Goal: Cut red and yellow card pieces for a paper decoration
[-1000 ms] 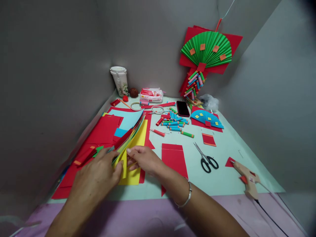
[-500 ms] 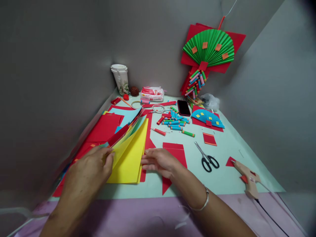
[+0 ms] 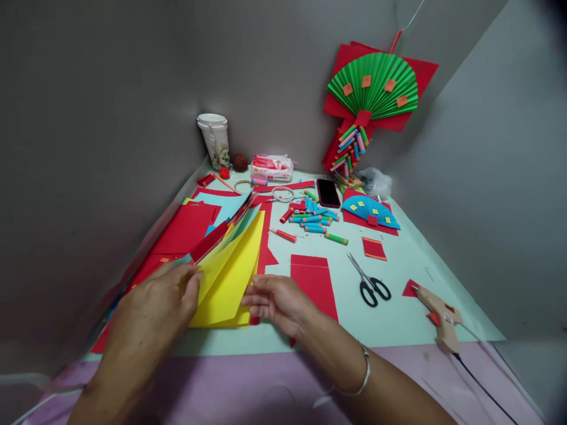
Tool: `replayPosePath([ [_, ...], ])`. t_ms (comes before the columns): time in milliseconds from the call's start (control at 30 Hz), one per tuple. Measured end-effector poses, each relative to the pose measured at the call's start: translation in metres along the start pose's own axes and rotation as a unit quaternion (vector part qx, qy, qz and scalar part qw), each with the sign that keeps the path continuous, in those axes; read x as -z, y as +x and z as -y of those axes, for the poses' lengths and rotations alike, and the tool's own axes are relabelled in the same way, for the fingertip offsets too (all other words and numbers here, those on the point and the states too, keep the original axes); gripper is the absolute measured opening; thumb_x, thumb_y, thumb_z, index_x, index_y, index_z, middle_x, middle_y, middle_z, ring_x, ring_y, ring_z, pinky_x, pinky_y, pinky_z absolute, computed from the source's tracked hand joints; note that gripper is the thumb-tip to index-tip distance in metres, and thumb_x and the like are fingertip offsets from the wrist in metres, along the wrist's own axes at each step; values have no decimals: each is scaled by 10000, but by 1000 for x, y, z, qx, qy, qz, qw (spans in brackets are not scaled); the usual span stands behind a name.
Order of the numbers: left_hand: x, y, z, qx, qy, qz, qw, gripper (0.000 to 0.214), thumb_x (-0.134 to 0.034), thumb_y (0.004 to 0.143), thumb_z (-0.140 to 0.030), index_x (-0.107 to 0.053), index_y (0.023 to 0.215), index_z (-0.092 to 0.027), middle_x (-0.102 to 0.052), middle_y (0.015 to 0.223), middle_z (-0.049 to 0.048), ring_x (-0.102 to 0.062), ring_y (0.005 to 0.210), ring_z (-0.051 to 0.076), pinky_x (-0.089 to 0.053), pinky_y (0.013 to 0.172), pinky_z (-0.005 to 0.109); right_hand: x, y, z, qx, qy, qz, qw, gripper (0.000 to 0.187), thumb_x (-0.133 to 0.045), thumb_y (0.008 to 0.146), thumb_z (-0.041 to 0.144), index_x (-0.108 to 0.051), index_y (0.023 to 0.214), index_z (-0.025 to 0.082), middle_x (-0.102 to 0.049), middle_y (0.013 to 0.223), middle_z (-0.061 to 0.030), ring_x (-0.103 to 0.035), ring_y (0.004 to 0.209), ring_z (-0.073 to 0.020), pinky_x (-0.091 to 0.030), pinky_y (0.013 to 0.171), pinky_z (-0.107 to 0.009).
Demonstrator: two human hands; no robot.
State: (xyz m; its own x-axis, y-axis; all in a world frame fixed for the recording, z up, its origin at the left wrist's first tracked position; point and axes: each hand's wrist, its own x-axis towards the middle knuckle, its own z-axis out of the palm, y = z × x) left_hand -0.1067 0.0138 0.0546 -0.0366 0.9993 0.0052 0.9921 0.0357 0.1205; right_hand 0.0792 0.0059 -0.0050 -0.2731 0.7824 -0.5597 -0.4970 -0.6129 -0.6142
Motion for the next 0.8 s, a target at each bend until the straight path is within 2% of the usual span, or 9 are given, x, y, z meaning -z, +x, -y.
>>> replayPosePath([
  [100,0,0,1,-2,3,-3,1000,370,-354,956,-342,-671,1097,-213,-683,1200,71,-681,957,297,-470,772,377,-3,3,-1,17,-22,-3,1000,70,-628,812,181,-583,843,136,-613,729,-17,-587,538,-107,-397,449,-199],
  [200,0,0,1,3,0,-6,1000,361,-362,954,-342,-665,1109,-219,-679,1217,63,-678,973,292,-468,797,376,-9,4,0,43,-44,-19,998,93,-619,801,143,-571,879,158,-533,641,46,-451,452,-66,-287,397,-177],
  [300,0,1,1,10,-2,-1,1000,359,-366,952,-340,-664,1113,-222,-676,1227,57,-673,992,288,-466,808,373,-17,6,1,74,-123,-47,989,120,-626,810,139,-579,914,173,-478,617,73,-368,444,-58,-254,395,-180],
  [400,0,1,1,0,-4,-5,1000,369,-357,955,-340,-666,1110,-212,-677,1222,61,-673,993,279,-467,803,361,-21,11,-1,110,-214,-77,968,112,-661,824,231,-586,890,179,-524,696,43,-468,529,-77,-347,448,-189],
  [500,0,0,2,-11,-1,-6,1000,382,-345,958,-343,-668,1106,-203,-684,1202,66,-678,976,275,-467,792,357,-18,15,-4,116,-273,-86,951,188,-647,846,340,-559,923,193,-561,735,24,-576,597,-123,-400,473,-214],
  [633,-1,-1,0,-11,-8,2,1000,380,-346,960,-333,-677,1102,-213,-692,1192,61,-682,960,268,-468,771,353,-7,15,-6,162,-399,-131,893,331,-665,811,505,-547,865,201,-603,708,8,-596,619,-155,-382,503,-231],
  [700,-1,-1,-1,-8,-14,5,1000,373,-365,955,-341,-682,1109,-220,-689,1203,64,-680,971,271,-469,768,353,-3,12,-5,161,-444,-144,869,332,-677,797,504,-543,773,201,-615,682,-3,-587,616,-157,-359,509,-234],
  [800,-2,-2,-3,-3,-20,16,1000,362,-395,944,-364,-691,1101,-227,-689,1195,64,-683,945,275,-469,745,351,-1,11,-3,135,-481,-141,855,257,-688,795,376,-537,679,204,-601,600,3,-567,576,-149,-336,512,-238],
])
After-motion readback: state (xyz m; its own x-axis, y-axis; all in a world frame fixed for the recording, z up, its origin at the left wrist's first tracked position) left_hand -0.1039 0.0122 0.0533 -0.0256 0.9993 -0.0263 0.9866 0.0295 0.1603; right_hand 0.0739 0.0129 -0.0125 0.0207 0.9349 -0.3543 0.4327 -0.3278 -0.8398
